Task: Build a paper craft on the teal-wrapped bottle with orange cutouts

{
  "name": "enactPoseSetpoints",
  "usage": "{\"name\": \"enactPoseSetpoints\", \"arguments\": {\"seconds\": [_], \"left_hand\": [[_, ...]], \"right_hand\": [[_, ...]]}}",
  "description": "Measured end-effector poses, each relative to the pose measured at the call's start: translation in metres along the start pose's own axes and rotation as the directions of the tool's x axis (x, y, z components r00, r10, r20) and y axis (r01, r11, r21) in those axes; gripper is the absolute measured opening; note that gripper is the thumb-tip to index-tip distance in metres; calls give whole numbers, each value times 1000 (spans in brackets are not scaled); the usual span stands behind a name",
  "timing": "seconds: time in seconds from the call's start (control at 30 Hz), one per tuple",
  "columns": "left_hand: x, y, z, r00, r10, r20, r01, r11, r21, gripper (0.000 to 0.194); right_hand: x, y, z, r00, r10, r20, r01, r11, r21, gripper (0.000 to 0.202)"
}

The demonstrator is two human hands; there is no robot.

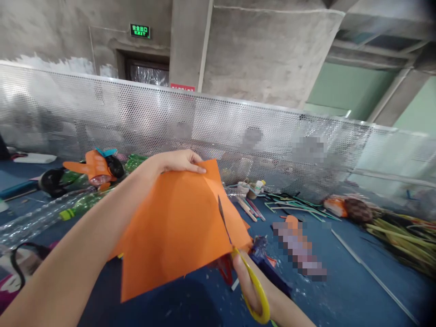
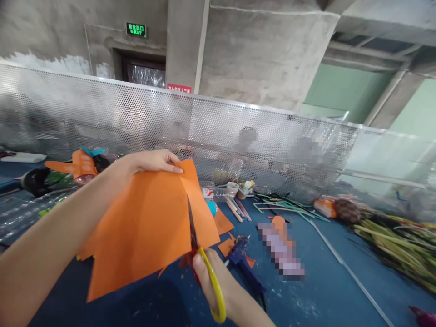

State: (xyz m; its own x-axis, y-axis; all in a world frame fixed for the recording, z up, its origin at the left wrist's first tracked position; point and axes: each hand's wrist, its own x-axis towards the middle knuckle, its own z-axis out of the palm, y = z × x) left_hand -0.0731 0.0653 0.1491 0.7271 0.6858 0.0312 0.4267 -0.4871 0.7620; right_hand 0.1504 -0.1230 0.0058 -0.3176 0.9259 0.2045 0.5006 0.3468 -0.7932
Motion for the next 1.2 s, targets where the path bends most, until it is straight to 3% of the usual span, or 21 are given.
{"name": "enactPoseSetpoints", "arguments": {"seconds": [0.17, 0.33, 0.63, 1.0, 1.2], "left_hand": [[13, -71, 32, 994, -107, -30, 105, 994, -42, 34], [9, -108, 57, 991, -136, -10, 134, 983, -128, 41], [6, -100, 60, 990, -44, 132, 86, 941, -328, 38], [-6, -92, 52, 997, -34, 62, 55, 924, -378, 32], [-6, -87, 52, 997, -1, 71, 29, 917, -398, 32]], "right_hand": [[17, 4, 3, 919, 314, 241, -367, 903, 222, 65], [22, 12, 2, 870, 395, 294, -478, 823, 308, 58], [16, 20, 8, 877, 414, 242, -441, 895, 68, 64], [12, 33, 8, 931, 295, 215, -312, 949, 50, 56], [9, 27, 8, 957, 237, 166, -223, 970, -100, 59]]}}
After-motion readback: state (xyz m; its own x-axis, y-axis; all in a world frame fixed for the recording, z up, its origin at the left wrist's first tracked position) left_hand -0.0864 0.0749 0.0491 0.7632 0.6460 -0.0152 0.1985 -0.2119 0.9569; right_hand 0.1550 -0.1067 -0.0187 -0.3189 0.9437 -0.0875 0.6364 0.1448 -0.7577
